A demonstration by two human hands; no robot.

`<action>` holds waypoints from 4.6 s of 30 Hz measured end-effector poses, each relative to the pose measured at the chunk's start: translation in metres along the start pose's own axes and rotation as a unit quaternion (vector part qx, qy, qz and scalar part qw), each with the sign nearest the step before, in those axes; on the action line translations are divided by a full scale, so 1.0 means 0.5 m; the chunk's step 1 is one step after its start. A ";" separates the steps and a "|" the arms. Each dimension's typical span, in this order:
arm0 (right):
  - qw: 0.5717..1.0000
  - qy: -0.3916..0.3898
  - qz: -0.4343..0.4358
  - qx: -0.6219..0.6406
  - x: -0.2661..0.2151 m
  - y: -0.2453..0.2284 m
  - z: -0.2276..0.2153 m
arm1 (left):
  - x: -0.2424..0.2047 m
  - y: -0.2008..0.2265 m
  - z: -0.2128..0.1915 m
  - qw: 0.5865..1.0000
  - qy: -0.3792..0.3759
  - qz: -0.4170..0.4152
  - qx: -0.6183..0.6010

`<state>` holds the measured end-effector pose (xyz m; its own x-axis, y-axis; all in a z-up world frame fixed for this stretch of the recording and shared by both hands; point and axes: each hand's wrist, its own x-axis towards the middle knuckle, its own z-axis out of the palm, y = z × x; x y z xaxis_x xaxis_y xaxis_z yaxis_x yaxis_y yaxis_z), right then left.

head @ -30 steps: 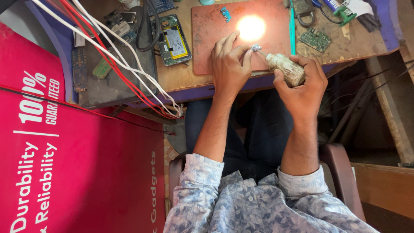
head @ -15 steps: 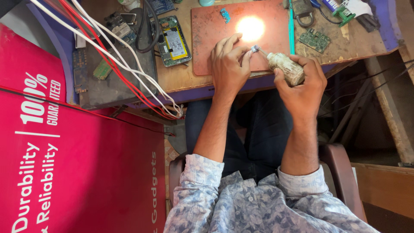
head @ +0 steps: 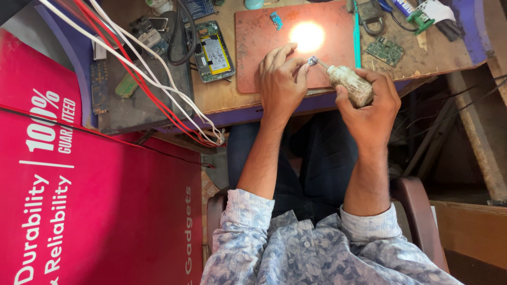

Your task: The person cleans a circuit board by scrubbing its surface with a toothbrush on a workbench mat.

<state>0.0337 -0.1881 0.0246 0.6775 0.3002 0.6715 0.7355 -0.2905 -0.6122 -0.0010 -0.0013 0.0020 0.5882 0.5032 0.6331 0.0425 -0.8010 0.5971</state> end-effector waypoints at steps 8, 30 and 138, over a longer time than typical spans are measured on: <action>0.997 0.074 0.013 0.027 -0.012 0.098 -0.011 | -0.001 0.005 0.000 1.000 0.004 -0.011 0.007; 0.987 0.114 0.008 0.114 0.136 0.409 -0.085 | -0.016 -0.020 -0.047 0.995 -0.046 0.079 -0.030; 0.993 -0.090 0.008 -0.073 -0.052 -0.055 0.042 | -0.023 -0.003 -0.088 0.981 -0.098 0.165 -0.024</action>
<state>-0.0038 -0.1689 0.0154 0.6899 0.4481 0.5685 0.7239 -0.4220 -0.5458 -0.0431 0.0085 0.0155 0.7082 0.1426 0.6914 -0.2126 -0.8909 0.4015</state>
